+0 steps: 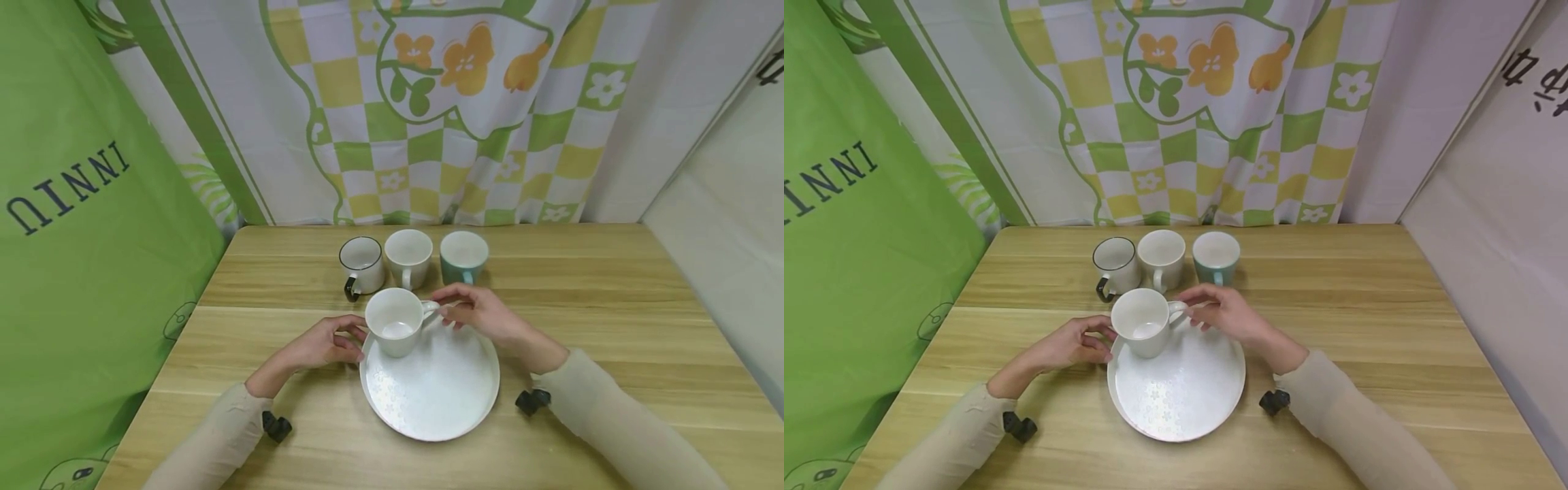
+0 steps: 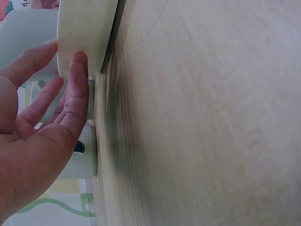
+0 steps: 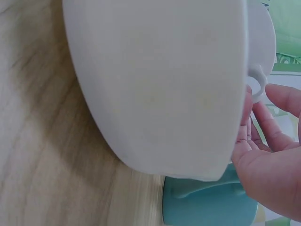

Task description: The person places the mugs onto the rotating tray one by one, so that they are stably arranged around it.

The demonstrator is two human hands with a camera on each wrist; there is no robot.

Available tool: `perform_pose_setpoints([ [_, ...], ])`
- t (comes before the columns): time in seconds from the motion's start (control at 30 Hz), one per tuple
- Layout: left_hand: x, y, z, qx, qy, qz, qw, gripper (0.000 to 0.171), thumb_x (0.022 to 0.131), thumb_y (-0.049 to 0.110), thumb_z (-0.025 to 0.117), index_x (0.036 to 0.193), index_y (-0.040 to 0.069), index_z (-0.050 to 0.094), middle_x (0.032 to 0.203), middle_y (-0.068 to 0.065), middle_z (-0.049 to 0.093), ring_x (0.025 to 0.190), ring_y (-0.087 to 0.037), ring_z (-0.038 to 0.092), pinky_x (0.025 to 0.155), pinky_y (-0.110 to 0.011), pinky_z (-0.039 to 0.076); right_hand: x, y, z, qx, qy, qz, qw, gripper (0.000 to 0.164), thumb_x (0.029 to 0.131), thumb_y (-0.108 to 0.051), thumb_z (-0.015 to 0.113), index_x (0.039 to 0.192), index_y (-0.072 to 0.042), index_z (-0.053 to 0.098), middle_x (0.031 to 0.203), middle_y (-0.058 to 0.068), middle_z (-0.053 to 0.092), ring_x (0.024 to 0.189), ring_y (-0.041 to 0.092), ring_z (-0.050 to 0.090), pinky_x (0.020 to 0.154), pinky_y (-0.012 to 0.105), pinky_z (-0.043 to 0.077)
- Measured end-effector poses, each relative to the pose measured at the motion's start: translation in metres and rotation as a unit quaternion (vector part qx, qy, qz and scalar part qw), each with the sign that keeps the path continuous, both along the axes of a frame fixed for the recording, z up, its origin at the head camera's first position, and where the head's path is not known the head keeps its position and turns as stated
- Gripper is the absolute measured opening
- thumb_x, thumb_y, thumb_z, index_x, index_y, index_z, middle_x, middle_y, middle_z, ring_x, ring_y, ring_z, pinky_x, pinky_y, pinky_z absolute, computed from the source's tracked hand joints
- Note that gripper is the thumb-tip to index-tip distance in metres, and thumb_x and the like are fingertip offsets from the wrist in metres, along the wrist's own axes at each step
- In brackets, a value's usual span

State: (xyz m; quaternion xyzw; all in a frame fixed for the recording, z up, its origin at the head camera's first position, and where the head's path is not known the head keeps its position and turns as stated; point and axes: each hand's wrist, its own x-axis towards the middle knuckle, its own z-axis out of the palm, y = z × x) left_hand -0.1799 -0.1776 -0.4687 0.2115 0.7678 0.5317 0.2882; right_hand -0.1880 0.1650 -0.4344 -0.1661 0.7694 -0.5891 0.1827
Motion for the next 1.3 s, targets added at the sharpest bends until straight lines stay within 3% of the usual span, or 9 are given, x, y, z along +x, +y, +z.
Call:
perform_pose_setpoints([
  [0.27,0.001,0.0,0.001,0.002,0.0,0.001,1.0,0.058,0.086,0.005,0.076,0.139,0.004,0.052,0.124,-0.027,0.059,0.093,-0.02,0.071,0.079,-0.03,0.06,-0.001,0.007,0.0,-0.003,-0.015,-0.008,1.0,0.039,0.097,-0.007,0.06,0.135,-0.001,0.054,0.131,0.022,0.061,0.097,0.029,0.067,0.077,0.032,0.057],
  [0.6,0.002,0.0,0.002,0.011,-0.008,0.001,0.9999,0.059,0.086,0.003,0.076,0.14,0.003,0.051,0.125,-0.028,0.058,0.092,-0.019,0.072,0.078,-0.03,0.06,-0.002,0.014,0.003,0.001,-0.004,-0.024,1.0,0.036,0.099,-0.011,0.059,0.133,0.001,0.054,0.128,0.026,0.061,0.09,0.019,0.066,0.075,0.032,0.057],
  [0.9,0.001,-0.001,0.001,0.007,0.005,-0.004,1.0,0.059,0.087,0.007,0.077,0.14,0.003,0.051,0.124,-0.026,0.059,0.091,-0.017,0.072,0.078,-0.03,0.061,-0.004,0.022,0.006,-0.002,-0.009,-0.04,0.999,0.042,0.099,-0.018,0.062,0.134,0.003,0.052,0.127,0.027,0.061,0.091,0.019,0.066,0.077,0.034,0.058],
  [1.3,0.003,-0.001,0.0,0.009,-0.01,0.005,0.9999,0.058,0.087,0.003,0.075,0.14,0.004,0.051,0.124,-0.027,0.058,0.093,-0.019,0.072,0.078,-0.029,0.06,-0.006,0.034,0.008,-0.013,-0.017,-0.069,0.997,0.045,0.099,-0.022,0.064,0.135,0.003,0.051,0.107,-0.001,0.071,0.097,0.028,0.067,0.079,0.033,0.057],
])
